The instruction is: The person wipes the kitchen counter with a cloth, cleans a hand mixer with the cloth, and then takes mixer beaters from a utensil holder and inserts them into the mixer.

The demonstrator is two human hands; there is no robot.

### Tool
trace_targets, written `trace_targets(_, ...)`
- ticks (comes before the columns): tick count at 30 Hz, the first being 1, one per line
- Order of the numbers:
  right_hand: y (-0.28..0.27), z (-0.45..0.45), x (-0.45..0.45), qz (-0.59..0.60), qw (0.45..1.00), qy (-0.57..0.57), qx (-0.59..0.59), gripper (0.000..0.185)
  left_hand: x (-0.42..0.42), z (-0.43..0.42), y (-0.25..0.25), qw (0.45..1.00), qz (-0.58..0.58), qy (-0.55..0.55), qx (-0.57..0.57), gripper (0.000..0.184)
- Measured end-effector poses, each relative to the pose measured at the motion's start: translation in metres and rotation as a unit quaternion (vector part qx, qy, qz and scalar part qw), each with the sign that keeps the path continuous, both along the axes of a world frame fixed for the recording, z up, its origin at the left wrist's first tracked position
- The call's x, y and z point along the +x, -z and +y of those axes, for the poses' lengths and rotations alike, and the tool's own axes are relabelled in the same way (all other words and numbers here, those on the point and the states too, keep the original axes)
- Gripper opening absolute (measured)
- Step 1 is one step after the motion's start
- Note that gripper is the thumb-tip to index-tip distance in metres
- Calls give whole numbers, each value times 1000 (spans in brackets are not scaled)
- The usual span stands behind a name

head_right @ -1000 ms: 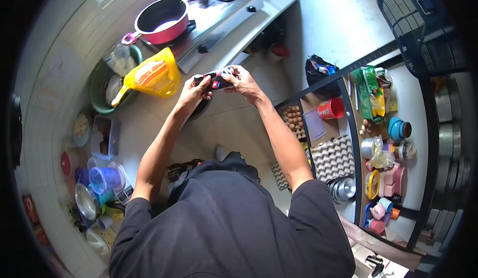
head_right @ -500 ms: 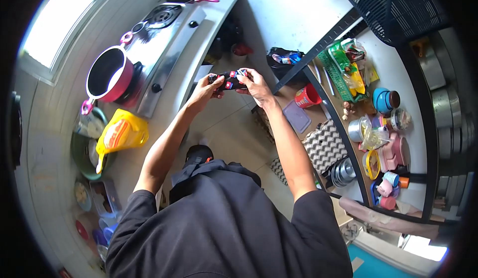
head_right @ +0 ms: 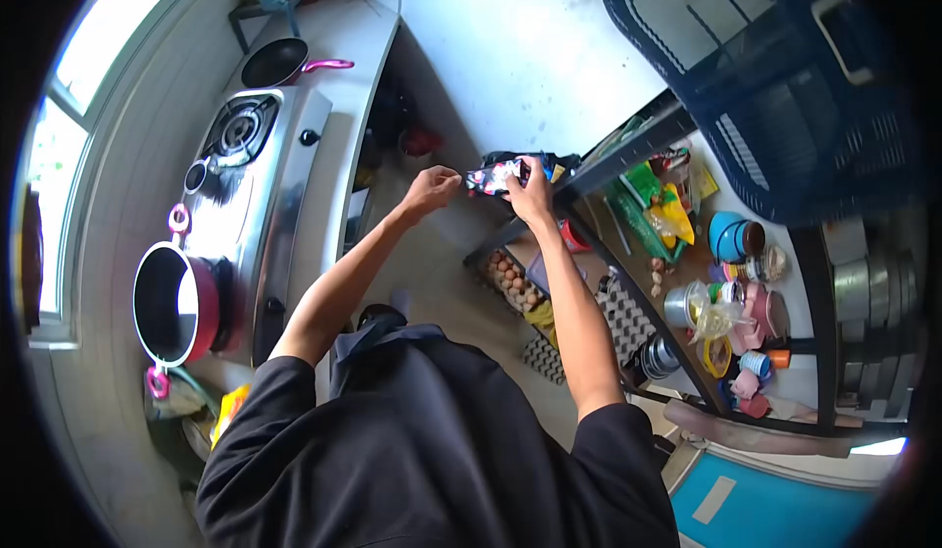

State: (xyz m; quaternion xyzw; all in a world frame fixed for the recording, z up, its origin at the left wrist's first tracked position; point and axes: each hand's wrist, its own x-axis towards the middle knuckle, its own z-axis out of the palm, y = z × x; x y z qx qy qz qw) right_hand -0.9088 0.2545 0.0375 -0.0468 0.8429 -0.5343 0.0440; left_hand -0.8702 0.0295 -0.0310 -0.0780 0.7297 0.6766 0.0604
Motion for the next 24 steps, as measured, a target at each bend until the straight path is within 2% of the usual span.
trace_targets(1, 6, 3, -14, 40, 997, 23, 61, 44, -18, 1, 10, 999, 15, -2, -47, 38)
trace_targets(2, 26, 11, -36, 178, 970, 21, 164, 43, -39, 1, 19, 998, 15, 3, -56, 39)
trace_targets(3, 9, 7, -38, 243, 939, 4, 244, 40, -57, 2, 25, 998, 13, 9, -64, 40)
trace_targets(7, 8, -2, -65, 203, 925, -7, 322, 41, -108, 17, 51, 993, -23, 46, -102, 45)
trace_targets(9, 14, -1, -77, 150, 922, -1, 356, 40, -132, 25, 74, 988, -40, 61, -132, 55)
trace_targets(12, 25, 3, -85, 168, 919, -19, 357, 39, -146, 43, 91, 979, -55, 60, -186, 61)
trace_targets(14, 30, 5, -89, 183, 917, -20, 354, 38, -158, 56, 122, 988, -48, 41, -137, 52)
trace_targets(15, 31, 5, -89, 177, 916, -27, 358, 37, -157, 58, 122, 992, -47, 33, -114, 47)
trace_targets(18, 30, 2, -89, 165, 914, -49, 367, 33, -162, 57, 123, 986, -125, 96, -49, 30)
trace_targets(21, 38, 2, -89, 189, 900, -78, 386, 32, -158, 60, 138, 991, -115, 42, 51, 20)
trace_targets(22, 36, 0, -86, 214, 897, -87, 378, 31, -149, 50, 119, 987, -107, 76, 90, 16)
trace_targets(24, 30, -7, -83, 229, 898, -103, 361, 31, -141, 40, 100, 973, -142, 72, 166, 14)
